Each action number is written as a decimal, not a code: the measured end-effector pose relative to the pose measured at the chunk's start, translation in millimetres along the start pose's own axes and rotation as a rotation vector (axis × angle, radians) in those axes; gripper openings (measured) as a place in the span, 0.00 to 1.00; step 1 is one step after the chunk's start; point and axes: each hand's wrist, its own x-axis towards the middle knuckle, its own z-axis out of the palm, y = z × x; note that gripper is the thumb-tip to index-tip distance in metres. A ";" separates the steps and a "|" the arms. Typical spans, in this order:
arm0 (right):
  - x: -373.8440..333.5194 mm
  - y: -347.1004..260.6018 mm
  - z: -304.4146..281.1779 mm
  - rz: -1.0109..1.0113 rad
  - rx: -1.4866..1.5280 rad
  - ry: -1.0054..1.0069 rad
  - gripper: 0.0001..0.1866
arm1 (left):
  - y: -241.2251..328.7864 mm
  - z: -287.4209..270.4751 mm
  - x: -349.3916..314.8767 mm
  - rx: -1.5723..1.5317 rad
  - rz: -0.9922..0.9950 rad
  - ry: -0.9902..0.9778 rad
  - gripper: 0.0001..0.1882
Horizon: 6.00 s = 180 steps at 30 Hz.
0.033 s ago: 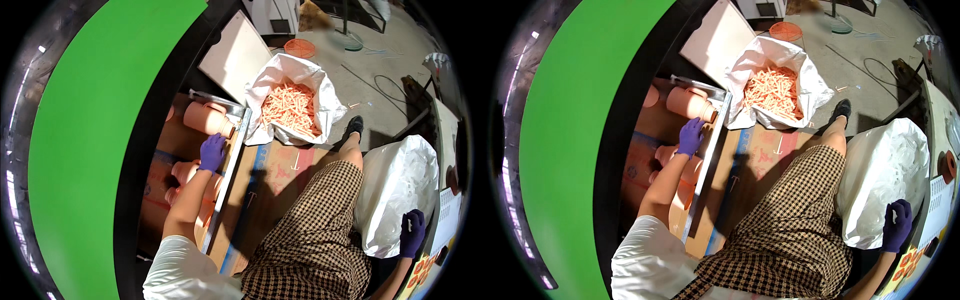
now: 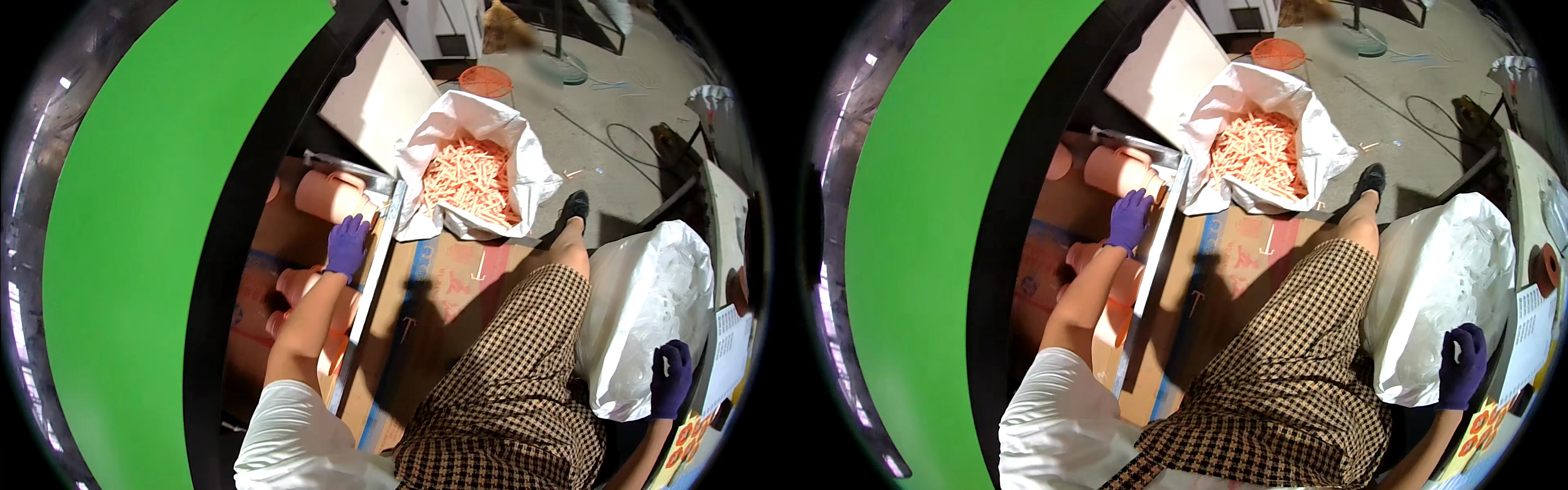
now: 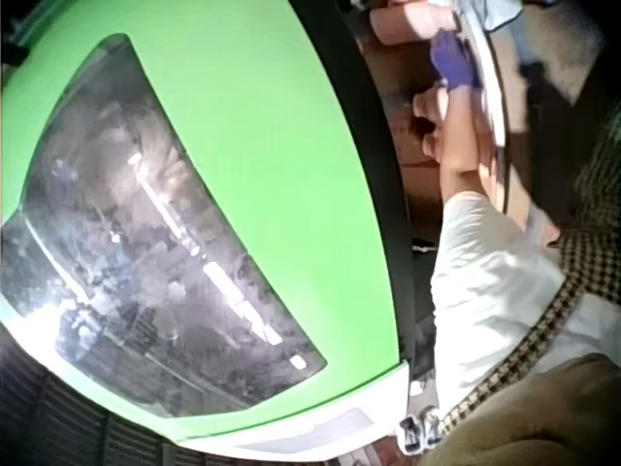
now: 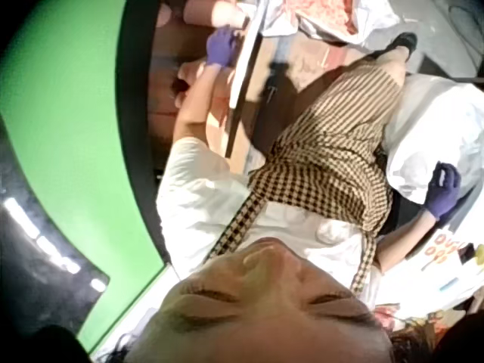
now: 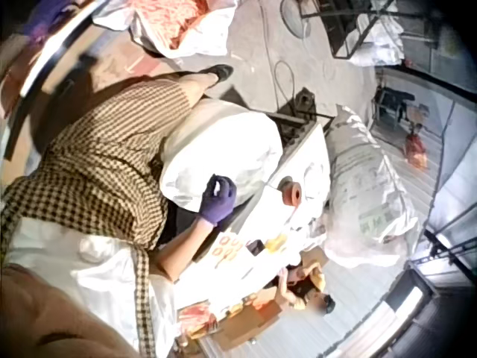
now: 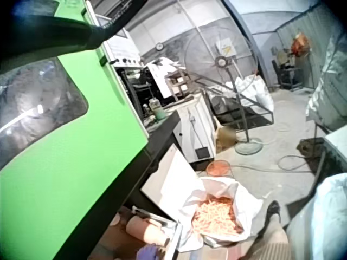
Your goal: The person picks up plastic pitchers by hand, fits a white ring onto the neck of each, applies a round sticker to the side, and then places the pitchers into slots in a machine tray.
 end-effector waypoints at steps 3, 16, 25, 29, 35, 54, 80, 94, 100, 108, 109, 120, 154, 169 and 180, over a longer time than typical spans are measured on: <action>11.3 -10.5 -3.6 -0.106 -0.036 -0.013 0.10 | -6.5 42.4 43.3 0.212 0.099 -0.212 0.19; -9.6 5.5 1.4 -0.087 -0.054 -0.212 0.09 | -202.7 83.0 24.9 0.288 -0.020 0.363 0.09; -18.1 -14.7 41.4 -0.248 0.026 -0.205 0.15 | -214.8 -46.0 -184.0 0.490 -0.533 -0.212 0.11; -14.7 -15.4 45.9 -0.268 0.066 -0.229 0.15 | -151.4 -78.4 -238.2 0.474 -0.415 -0.288 0.14; -12.1 -20.1 26.5 -0.259 0.121 -0.134 0.16 | -129.5 -115.5 -232.4 0.078 -0.261 -0.086 0.23; -17.5 -167.3 30.5 -0.474 0.572 -0.087 0.25 | 265.1 -216.9 -18.3 -1.397 0.012 -0.079 0.31; 58.0 -235.6 60.9 -0.579 0.275 0.231 0.20 | 215.1 -227.5 62.0 -0.724 0.195 0.462 0.45; 27.8 -7.0 34.1 0.272 -0.254 -0.131 0.10 | 148.8 -188.8 139.1 -0.953 0.311 0.788 0.63; 24.5 3.4 36.8 0.294 -0.176 -0.237 0.18 | 141.4 -206.0 176.6 -1.056 0.180 0.789 0.64; 20.8 5.5 55.3 0.365 -0.115 -0.194 0.09 | 139.6 -217.1 163.0 -1.138 0.172 0.789 0.64; 20.6 2.8 48.0 0.352 -0.099 -0.112 0.07 | 144.3 -220.4 157.6 -1.088 0.171 0.777 0.63; -5.7 17.2 21.2 0.433 -0.170 -0.162 0.08 | 247.6 -225.5 24.7 -0.824 0.448 0.328 0.36; 7.1 -200.2 113.1 -0.298 0.542 -0.331 0.16 | 310.1 -255.8 25.1 -0.825 0.623 0.121 0.39; -287.9 7.3 -125.1 0.627 -0.390 0.656 0.22 | 389.7 -249.6 11.5 -0.329 1.720 0.372 0.16; -328.9 35.0 -108.0 0.936 -0.107 0.663 0.18 | 413.9 -203.2 4.8 -0.381 1.801 0.305 0.17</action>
